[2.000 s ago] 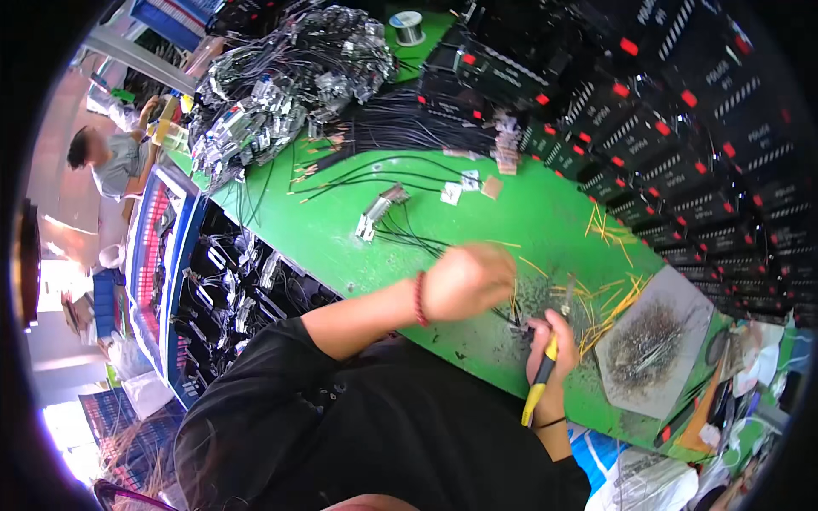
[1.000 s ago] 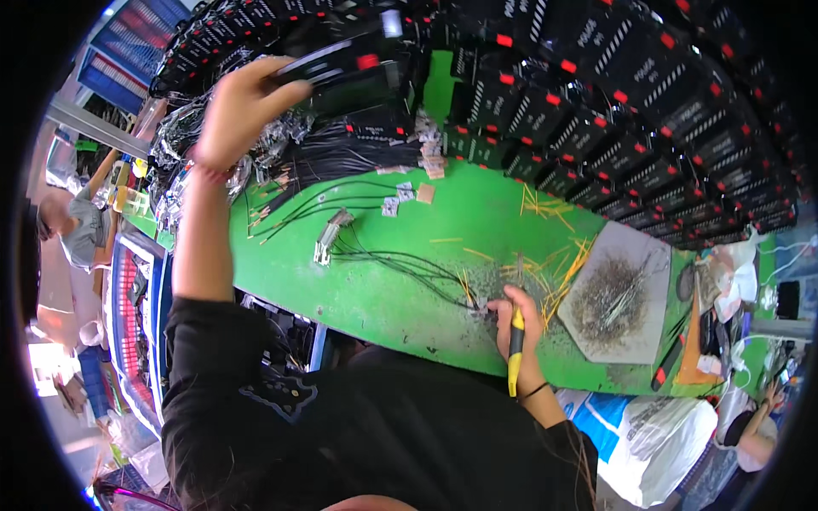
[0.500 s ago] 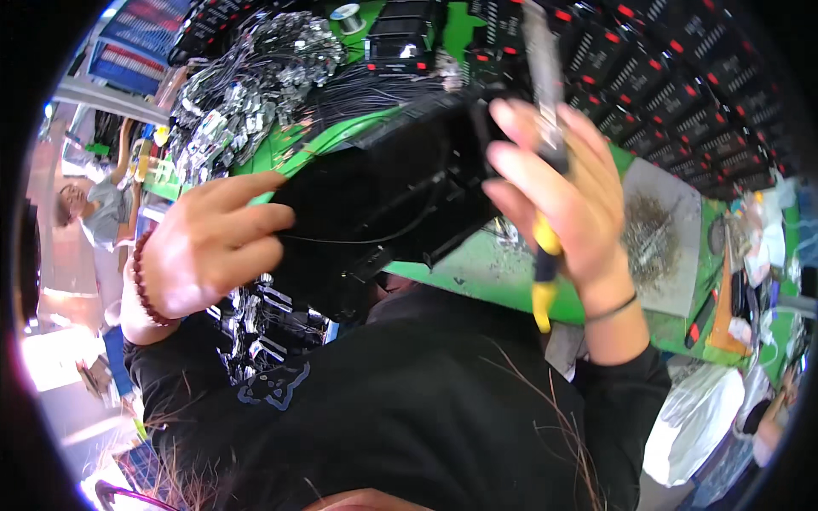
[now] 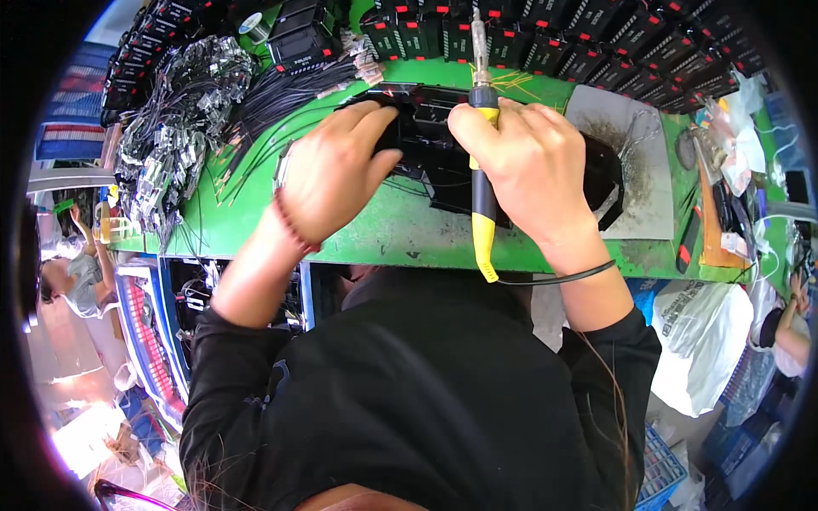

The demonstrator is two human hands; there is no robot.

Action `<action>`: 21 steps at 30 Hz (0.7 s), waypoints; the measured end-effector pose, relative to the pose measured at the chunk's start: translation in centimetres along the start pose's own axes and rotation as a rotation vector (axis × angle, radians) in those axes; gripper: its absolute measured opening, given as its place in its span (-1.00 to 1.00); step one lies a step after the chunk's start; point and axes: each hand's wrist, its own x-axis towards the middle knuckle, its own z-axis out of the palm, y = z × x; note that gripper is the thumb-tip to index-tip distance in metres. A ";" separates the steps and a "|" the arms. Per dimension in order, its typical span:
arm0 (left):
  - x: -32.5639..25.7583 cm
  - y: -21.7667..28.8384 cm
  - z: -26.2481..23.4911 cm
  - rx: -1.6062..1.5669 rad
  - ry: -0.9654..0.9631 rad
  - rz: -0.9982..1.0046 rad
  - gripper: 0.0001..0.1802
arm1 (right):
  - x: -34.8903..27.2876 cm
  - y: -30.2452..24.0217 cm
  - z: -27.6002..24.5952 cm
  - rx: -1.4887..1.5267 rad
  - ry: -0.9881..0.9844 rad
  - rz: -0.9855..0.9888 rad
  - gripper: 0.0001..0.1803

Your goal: The person solders wires onto a toy car body using a soldering iron, places the assembled car body into a crate, and solders wires onto circuit boards.

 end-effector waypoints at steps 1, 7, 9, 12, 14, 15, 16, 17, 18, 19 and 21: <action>0.6 0.0 1.8 -0.039 0.016 -0.033 -0.63 | -0.1 0.1 -0.2 0.019 -0.002 0.024 -0.82; 1.6 -1.4 6.3 -0.343 0.475 0.050 -0.81 | -0.3 4.1 3.0 0.075 0.099 -0.083 -0.79; 1.1 -0.8 6.7 -0.582 0.485 -0.064 -0.83 | 0.4 7.4 5.8 0.070 0.189 -0.222 -0.78; 1.0 -2.5 7.6 -0.511 0.388 -0.042 -0.83 | 3.0 8.1 6.5 0.136 0.135 -0.341 -0.82; 0.7 -2.9 8.8 -0.494 0.330 -0.010 -0.85 | 2.7 9.3 8.7 0.088 0.150 -0.437 -0.85; 0.4 -2.8 9.4 -0.492 0.310 0.002 -0.84 | 2.5 9.1 9.6 0.170 0.162 -0.399 -0.87; 0.0 -2.5 9.7 -0.491 0.288 0.016 -0.82 | 2.1 9.0 10.0 0.217 0.190 -0.337 -0.85; -0.3 -1.9 9.9 -0.516 0.244 0.002 -0.81 | 1.9 8.8 10.3 0.261 0.218 -0.273 -0.84; 0.1 -1.0 10.4 -0.529 0.206 0.063 -0.81 | 1.2 11.0 16.0 0.477 0.787 -0.387 -0.76; -0.8 -1.5 10.7 -0.513 0.201 0.048 -0.82 | 2.0 8.7 12.9 0.278 0.482 -0.317 -0.70; -0.9 -1.3 11.3 -0.517 0.170 0.054 -0.83 | 2.5 7.2 15.3 0.445 0.965 -0.219 -0.60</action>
